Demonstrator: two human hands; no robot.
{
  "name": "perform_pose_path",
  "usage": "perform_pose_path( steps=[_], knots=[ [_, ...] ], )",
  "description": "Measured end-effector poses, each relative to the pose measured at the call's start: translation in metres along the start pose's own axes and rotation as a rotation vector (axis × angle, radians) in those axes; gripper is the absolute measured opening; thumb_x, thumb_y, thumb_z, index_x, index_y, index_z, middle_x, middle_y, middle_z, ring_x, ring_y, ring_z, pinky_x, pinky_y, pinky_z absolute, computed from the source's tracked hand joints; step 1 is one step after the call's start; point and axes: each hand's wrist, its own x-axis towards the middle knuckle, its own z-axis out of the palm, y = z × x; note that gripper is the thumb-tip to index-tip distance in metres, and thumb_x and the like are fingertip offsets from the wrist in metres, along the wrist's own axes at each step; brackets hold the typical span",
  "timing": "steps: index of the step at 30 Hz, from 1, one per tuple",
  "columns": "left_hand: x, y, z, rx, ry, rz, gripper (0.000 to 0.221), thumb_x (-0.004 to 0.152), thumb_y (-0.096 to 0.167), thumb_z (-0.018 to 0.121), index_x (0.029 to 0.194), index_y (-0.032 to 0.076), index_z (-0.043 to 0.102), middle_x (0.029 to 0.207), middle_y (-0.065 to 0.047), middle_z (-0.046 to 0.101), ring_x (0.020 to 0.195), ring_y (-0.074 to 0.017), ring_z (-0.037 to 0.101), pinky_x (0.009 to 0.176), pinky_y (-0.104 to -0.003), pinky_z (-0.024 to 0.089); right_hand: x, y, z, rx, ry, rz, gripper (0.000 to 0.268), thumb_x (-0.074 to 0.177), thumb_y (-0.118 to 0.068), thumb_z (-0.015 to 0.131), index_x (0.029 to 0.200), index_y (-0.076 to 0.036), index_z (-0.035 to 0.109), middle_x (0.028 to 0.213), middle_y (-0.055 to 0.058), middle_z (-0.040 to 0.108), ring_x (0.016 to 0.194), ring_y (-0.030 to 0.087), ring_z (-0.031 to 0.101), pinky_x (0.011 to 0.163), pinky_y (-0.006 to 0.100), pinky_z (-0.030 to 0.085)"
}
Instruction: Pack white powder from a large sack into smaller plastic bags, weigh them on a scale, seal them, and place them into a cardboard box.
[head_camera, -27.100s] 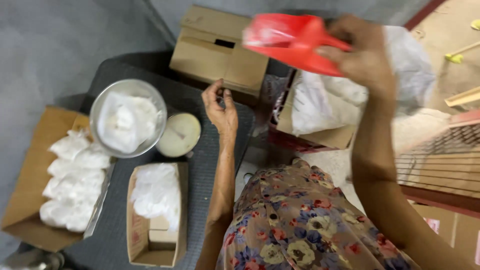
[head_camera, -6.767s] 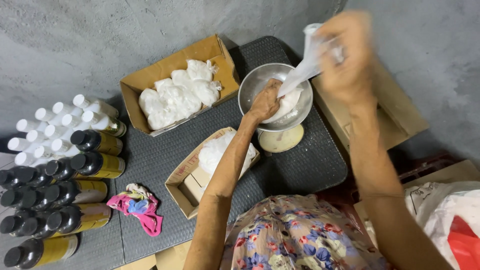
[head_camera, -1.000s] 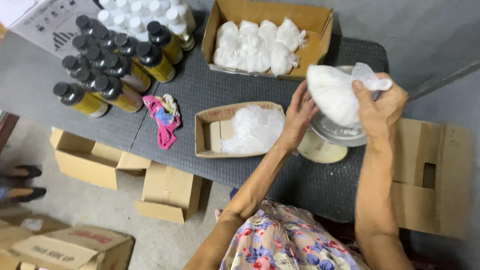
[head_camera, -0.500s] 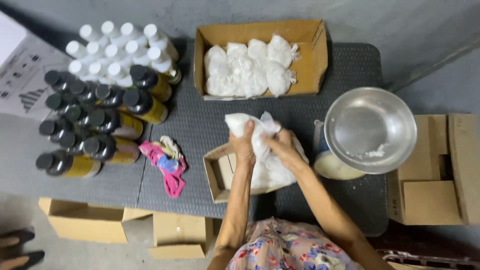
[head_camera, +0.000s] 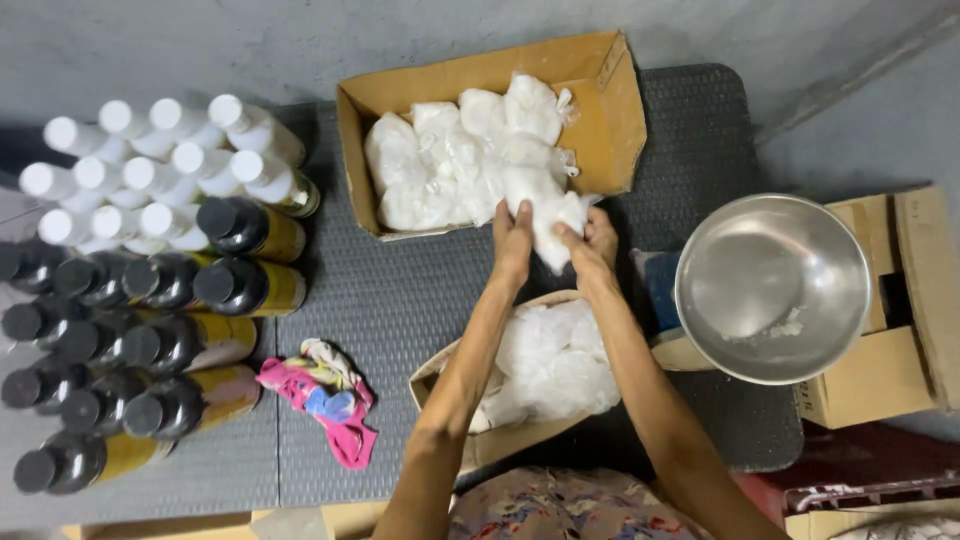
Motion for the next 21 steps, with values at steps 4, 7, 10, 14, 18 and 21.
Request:
perform_pose_path(
  steps=[4,7,10,14,18,21],
  knots=[
    [0.052,-0.014,0.035,0.055,-0.083,0.069,0.046,0.100,0.016,0.058,0.140,-0.007,0.050,0.128,-0.021,0.065,0.114,-0.0280,0.062,0.099,-0.038,0.050,0.049,0.004,-0.010,-0.066,0.127,-0.108,0.050,0.088,0.004,0.070,0.134,-0.002,0.052,0.120,0.012,0.069,0.104,0.021,0.067,0.089,0.033,0.056],
    [0.093,-0.023,0.056,0.033,-0.173,0.106,0.048,0.100,0.014,0.059,0.143,-0.006,0.049,0.130,-0.022,0.065,0.116,-0.0290,0.061,0.101,-0.038,0.050,0.085,-0.004,-0.013,-0.098,0.199,-0.201,0.057,0.088,0.008,0.065,0.141,-0.002,0.047,0.129,0.013,0.065,0.114,0.022,0.065,0.097,0.033,0.054],
    [0.128,-0.040,0.060,0.258,-0.245,0.244,0.053,0.099,0.010,0.061,0.147,-0.006,0.044,0.136,-0.026,0.060,0.124,-0.0339,0.058,0.106,-0.038,0.045,0.101,-0.006,-0.011,-0.218,0.261,-0.307,0.064,0.087,0.010,0.062,0.147,-0.001,0.041,0.138,0.016,0.059,0.121,0.025,0.061,0.102,0.033,0.050],
    [0.146,-0.066,0.050,0.674,-0.348,0.640,0.061,0.081,0.000,0.063,0.141,-0.005,0.051,0.134,-0.029,0.060,0.123,-0.0401,0.061,0.104,-0.036,0.049,0.082,-0.018,-0.002,-0.564,0.306,-0.267,0.068,0.084,0.012,0.060,0.149,-0.003,0.040,0.144,0.018,0.050,0.127,0.029,0.054,0.106,0.036,0.044],
    [0.105,-0.045,0.034,0.881,-0.389,0.628,0.051,0.079,-0.008,0.059,0.127,0.003,0.070,0.140,-0.031,0.057,0.125,-0.0430,0.059,0.107,-0.039,0.048,0.078,0.010,-0.024,-0.773,0.219,-0.242,0.056,0.087,0.012,0.058,0.142,-0.004,0.054,0.142,0.017,0.054,0.126,0.031,0.055,0.105,0.037,0.045],
    [0.079,-0.026,0.010,0.601,-0.305,0.478,0.042,0.089,-0.005,0.058,0.129,0.002,0.067,0.132,-0.024,0.067,0.120,-0.0338,0.066,0.103,-0.035,0.051,0.054,0.005,-0.021,-0.737,0.114,-0.306,0.049,0.088,0.011,0.057,0.134,-0.004,0.062,0.136,0.016,0.060,0.121,0.029,0.059,0.102,0.036,0.048]
  ],
)
